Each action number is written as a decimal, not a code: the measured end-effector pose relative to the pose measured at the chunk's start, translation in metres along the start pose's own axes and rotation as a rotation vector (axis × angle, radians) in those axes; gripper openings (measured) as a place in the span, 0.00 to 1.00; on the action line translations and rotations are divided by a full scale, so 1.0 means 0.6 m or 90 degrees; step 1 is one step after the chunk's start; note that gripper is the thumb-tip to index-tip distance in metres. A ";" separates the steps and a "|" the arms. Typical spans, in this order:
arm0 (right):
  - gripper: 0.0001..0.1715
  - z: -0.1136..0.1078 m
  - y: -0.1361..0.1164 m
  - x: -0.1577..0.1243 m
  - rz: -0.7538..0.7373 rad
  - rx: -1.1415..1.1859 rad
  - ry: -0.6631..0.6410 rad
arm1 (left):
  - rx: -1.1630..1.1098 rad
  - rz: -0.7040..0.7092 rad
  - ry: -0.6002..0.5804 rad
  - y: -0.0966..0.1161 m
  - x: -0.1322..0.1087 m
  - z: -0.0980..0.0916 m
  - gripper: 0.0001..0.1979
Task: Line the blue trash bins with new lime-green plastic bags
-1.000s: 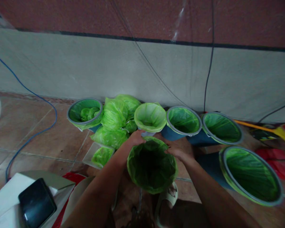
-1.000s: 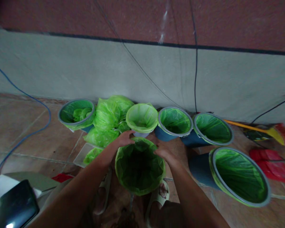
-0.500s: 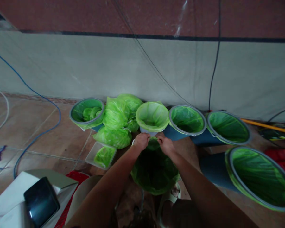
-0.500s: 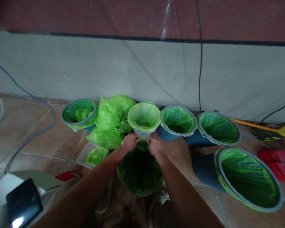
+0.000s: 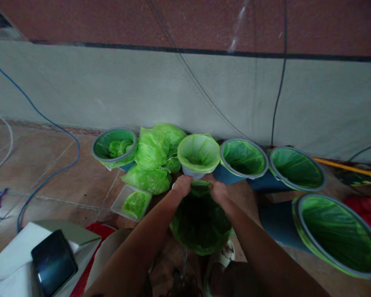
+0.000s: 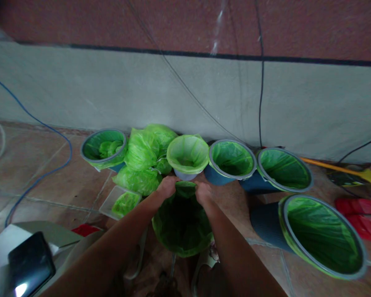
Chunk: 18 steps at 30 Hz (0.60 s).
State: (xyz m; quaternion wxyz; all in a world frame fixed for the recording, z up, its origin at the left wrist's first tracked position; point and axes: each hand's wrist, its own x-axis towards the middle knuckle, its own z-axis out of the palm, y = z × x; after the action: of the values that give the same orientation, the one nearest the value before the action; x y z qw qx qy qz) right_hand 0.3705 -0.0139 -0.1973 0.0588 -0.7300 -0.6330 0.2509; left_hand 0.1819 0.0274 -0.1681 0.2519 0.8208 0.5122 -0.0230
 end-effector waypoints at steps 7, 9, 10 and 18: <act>0.29 -0.008 0.004 -0.004 -0.097 0.076 0.009 | 0.038 0.001 -0.010 0.004 0.000 0.000 0.18; 0.29 -0.005 -0.005 -0.002 -0.111 0.088 0.041 | 0.040 0.002 -0.012 0.005 -0.001 -0.001 0.18; 0.27 -0.003 -0.010 0.000 -0.112 0.083 0.053 | 0.041 0.002 -0.013 0.006 -0.002 -0.002 0.17; 0.17 0.000 -0.035 0.010 -0.032 -0.046 0.000 | 0.040 0.000 -0.017 0.008 -0.005 -0.007 0.17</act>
State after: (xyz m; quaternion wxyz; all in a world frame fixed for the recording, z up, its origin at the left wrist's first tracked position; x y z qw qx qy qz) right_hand 0.3518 -0.0041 -0.1906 0.0387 -0.7154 -0.6599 0.2262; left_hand 0.1838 0.0247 -0.1617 0.2331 0.8279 0.5076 -0.0499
